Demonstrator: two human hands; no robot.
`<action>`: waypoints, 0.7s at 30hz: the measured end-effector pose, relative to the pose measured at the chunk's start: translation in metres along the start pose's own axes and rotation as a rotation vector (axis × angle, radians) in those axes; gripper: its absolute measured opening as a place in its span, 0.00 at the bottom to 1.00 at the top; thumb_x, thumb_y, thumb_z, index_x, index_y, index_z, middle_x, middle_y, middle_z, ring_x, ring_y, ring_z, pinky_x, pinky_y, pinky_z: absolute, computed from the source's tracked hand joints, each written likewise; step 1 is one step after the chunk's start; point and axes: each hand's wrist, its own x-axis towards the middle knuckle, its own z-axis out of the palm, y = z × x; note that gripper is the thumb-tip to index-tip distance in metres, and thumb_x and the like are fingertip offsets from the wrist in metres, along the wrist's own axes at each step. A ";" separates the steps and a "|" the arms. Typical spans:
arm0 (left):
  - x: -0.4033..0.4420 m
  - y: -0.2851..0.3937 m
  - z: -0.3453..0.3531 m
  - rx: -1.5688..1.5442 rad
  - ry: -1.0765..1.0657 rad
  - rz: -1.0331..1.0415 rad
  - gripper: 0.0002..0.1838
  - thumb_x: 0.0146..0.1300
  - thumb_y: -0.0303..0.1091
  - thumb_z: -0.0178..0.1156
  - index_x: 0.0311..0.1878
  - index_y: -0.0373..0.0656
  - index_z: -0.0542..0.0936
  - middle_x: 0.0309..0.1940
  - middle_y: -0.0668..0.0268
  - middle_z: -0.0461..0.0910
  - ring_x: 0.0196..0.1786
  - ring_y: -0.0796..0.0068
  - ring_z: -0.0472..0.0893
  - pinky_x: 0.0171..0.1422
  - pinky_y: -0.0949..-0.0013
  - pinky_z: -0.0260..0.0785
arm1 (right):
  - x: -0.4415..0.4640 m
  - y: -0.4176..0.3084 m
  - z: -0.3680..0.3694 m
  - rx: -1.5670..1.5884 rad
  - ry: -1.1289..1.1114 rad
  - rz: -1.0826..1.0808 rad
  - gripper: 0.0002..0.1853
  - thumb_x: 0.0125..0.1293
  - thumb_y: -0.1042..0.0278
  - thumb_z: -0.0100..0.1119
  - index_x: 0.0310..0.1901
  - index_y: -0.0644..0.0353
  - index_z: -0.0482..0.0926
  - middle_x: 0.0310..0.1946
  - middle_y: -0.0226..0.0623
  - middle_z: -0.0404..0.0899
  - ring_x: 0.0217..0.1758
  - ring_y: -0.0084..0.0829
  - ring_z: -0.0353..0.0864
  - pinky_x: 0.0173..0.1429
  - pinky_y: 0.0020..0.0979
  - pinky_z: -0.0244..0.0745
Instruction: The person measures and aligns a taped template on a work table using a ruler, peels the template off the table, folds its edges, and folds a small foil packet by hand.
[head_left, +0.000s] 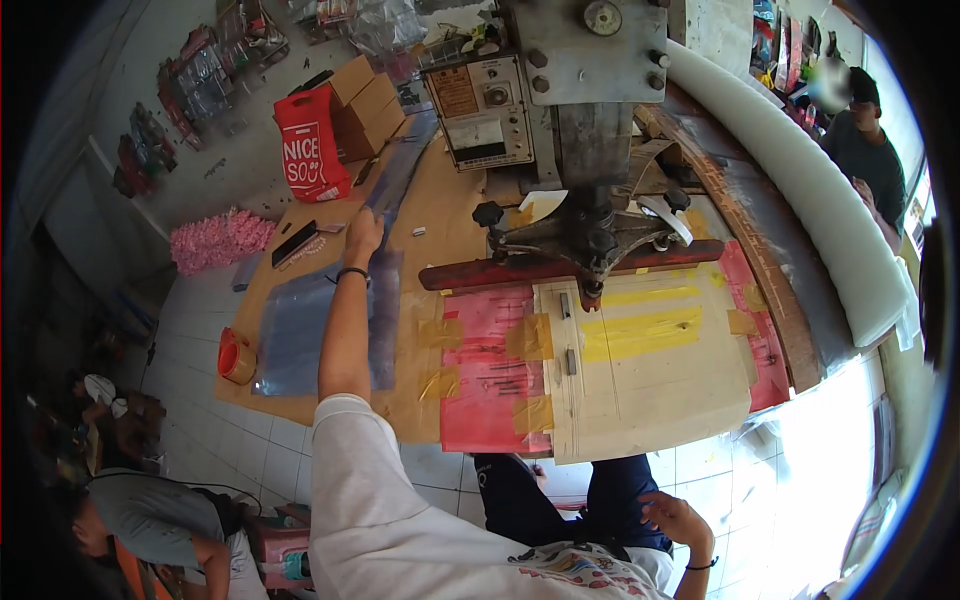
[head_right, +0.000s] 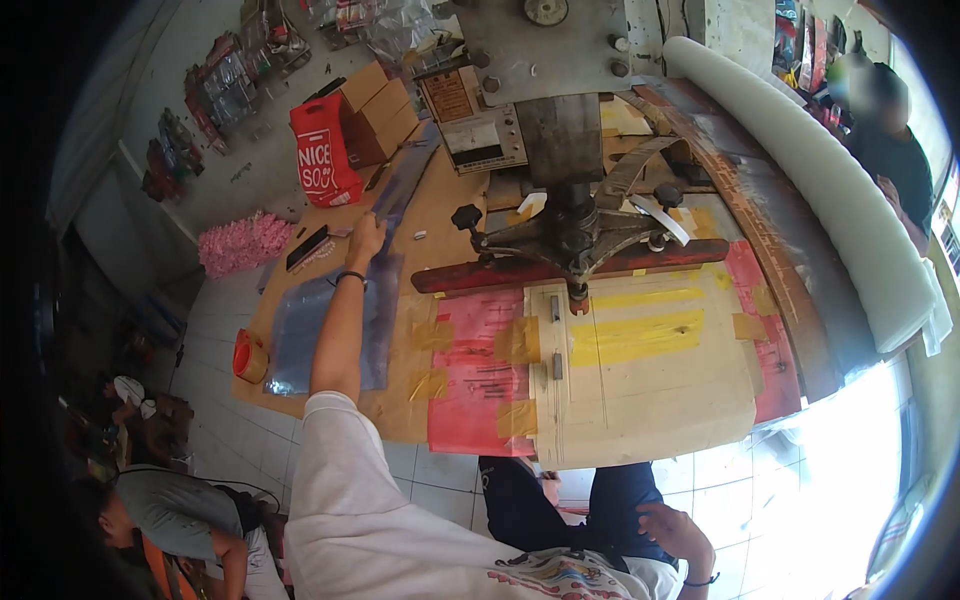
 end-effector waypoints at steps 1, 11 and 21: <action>0.000 0.003 0.002 -0.006 0.019 -0.003 0.18 0.66 0.38 0.59 0.50 0.31 0.77 0.45 0.40 0.81 0.51 0.42 0.80 0.55 0.49 0.73 | 0.000 0.000 0.001 0.015 0.006 0.008 0.14 0.72 0.66 0.54 0.54 0.62 0.79 0.31 0.35 0.86 0.32 0.24 0.83 0.39 0.28 0.79; 0.022 -0.003 0.040 -0.032 0.033 -0.141 0.19 0.64 0.39 0.61 0.48 0.30 0.78 0.48 0.37 0.79 0.51 0.41 0.81 0.56 0.50 0.75 | 0.002 -0.005 0.007 0.038 0.027 0.066 0.13 0.72 0.67 0.55 0.54 0.61 0.80 0.30 0.35 0.86 0.31 0.23 0.82 0.39 0.27 0.78; 0.012 0.017 0.030 -0.143 0.067 -0.021 0.17 0.62 0.38 0.63 0.40 0.28 0.83 0.43 0.36 0.80 0.51 0.41 0.80 0.57 0.51 0.73 | 0.012 -0.002 0.013 0.018 -0.009 0.023 0.15 0.71 0.67 0.56 0.55 0.62 0.78 0.30 0.36 0.85 0.31 0.24 0.82 0.39 0.27 0.78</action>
